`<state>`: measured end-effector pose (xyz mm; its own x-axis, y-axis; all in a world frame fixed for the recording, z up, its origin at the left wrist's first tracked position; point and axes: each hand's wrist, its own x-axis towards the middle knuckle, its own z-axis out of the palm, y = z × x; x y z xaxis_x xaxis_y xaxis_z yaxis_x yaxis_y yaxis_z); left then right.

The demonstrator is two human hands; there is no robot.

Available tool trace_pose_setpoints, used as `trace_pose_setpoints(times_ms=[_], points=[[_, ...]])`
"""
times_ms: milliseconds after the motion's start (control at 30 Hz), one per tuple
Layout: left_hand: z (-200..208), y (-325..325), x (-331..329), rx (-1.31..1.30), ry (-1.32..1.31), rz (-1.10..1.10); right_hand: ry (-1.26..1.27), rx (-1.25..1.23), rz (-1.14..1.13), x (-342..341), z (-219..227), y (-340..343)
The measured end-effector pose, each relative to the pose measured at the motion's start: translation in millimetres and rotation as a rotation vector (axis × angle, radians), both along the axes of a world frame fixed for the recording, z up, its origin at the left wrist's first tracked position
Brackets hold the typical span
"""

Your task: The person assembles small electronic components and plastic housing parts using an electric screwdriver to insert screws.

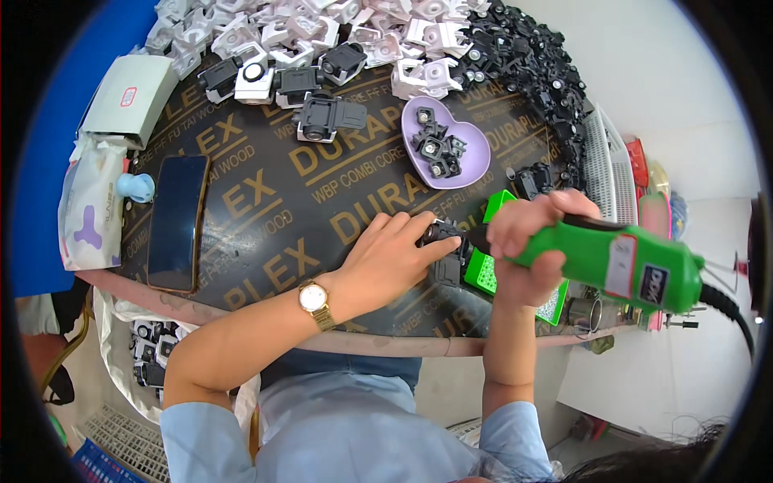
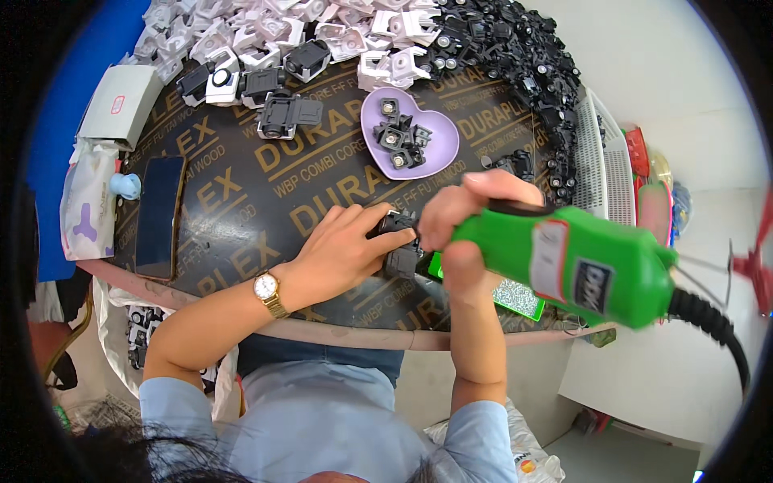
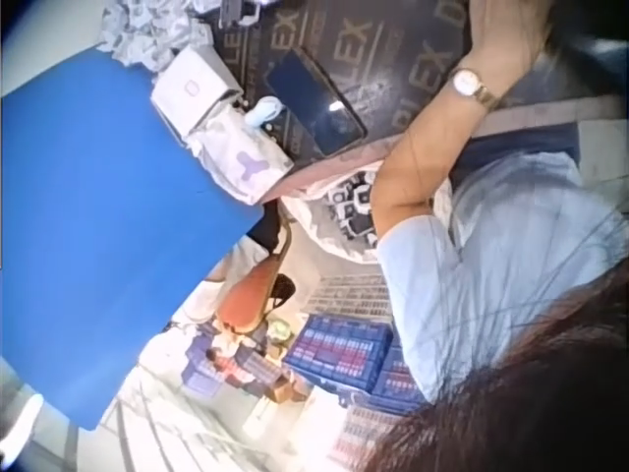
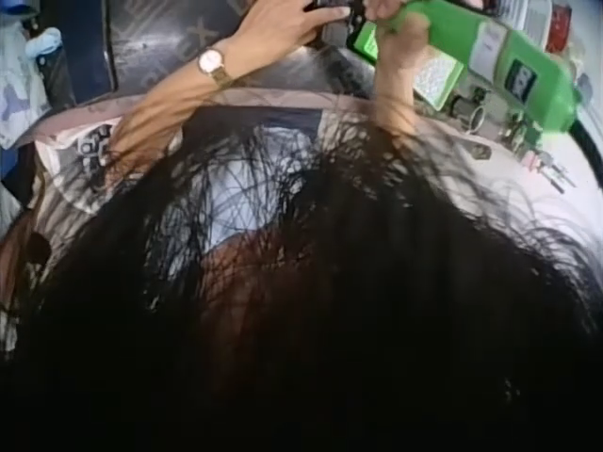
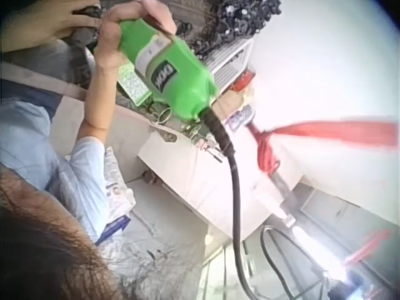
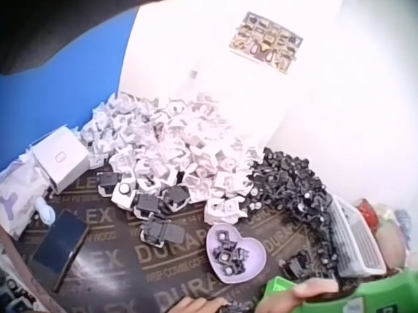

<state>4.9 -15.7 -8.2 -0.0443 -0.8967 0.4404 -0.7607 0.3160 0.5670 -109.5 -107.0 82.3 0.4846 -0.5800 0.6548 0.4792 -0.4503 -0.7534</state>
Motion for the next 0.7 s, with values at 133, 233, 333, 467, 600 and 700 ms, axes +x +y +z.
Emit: trace_pose_setpoints(times_ms=[133, 233, 333, 467, 600, 700], points=[[3.2, -1.7, 3.0, 0.008, 0.023, -0.019, 0.059, -0.011, 0.041, 2.2, -5.9, -9.1], [-0.9, -4.5, 4.6, 0.015, -0.003, -0.041, 0.094, 0.013, 0.045, 7.1, -9.8, -11.2], [-4.2, -9.0, 7.2, 0.027, -0.029, -0.079, 0.159, 0.001, -0.003, 11.3, -11.5, -14.1], [-1.9, -10.4, 11.6, 0.075, -0.033, -0.146, 0.177, 0.045, 0.043, 14.2, -15.7, -17.0], [-0.8, -11.6, 11.3, 0.103, -0.02, -0.181, 0.172, 0.09, 0.068, 13.4, -13.4, -15.8], [0.0, -10.9, 12.1, 0.099, -0.037, -0.195, 0.149, 0.099, 0.064, 14.4, -15.6, -14.4]])
